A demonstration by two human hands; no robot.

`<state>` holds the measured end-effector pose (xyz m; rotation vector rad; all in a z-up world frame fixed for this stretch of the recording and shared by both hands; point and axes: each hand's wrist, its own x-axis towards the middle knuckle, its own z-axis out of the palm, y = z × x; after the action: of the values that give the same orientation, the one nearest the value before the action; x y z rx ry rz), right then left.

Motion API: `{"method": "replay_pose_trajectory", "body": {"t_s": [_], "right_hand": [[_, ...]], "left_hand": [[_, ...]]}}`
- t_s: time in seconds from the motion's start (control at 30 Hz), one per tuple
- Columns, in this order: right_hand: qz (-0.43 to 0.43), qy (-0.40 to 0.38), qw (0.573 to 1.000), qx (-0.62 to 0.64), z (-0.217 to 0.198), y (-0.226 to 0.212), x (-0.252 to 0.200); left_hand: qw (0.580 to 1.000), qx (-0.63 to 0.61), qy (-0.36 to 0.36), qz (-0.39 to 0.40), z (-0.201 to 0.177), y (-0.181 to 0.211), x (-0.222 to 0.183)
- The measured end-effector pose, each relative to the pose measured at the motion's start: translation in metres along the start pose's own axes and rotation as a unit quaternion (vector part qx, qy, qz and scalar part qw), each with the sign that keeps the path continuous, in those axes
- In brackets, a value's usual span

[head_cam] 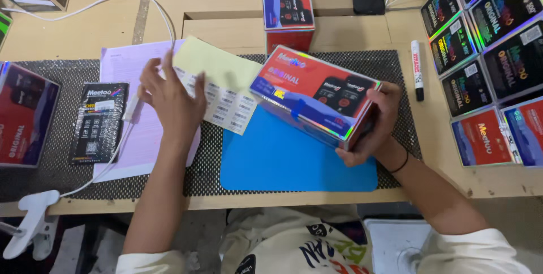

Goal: The person opens a retail box, removes several red padded envelopes, and then takes a mobile phone screen assembly out of one envelope to write a code on its back with a marker.

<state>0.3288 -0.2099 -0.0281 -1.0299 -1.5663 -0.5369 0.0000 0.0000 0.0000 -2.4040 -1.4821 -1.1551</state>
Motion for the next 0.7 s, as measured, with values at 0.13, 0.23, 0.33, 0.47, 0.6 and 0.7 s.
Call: {"method": "replay_pose_trajectory", "body": {"t_s": [0.13, 0.23, 0.33, 0.47, 0.6, 0.7], "right_hand": [[0.023, -0.017, 0.997, 0.068, 0.003, -0.005, 0.000], [0.040, -0.048, 0.988, 0.144, 0.009, 0.002, -0.001], [0.072, -0.085, 0.977, 0.179, 0.007, 0.017, -0.006], [0.067, -0.169, 0.969, 0.168, -0.009, 0.046, -0.004], [0.093, -0.240, 0.949, 0.182, -0.018, 0.054, -0.007], [0.112, -0.235, 0.949, 0.180, -0.014, 0.053, -0.009]], "left_hand": [[0.949, -0.273, -0.114, 0.111, 0.006, 0.021, -0.018], [0.884, -0.370, -0.219, 0.183, 0.016, 0.036, -0.030], [0.861, -0.366, -0.259, 0.239, 0.014, 0.048, -0.041], [0.871, -0.357, -0.270, 0.204, 0.011, 0.052, -0.044], [0.879, -0.363, -0.245, 0.190, 0.013, 0.054, -0.051], [0.897, -0.314, -0.188, 0.246, -0.004, 0.061, -0.042]]}}
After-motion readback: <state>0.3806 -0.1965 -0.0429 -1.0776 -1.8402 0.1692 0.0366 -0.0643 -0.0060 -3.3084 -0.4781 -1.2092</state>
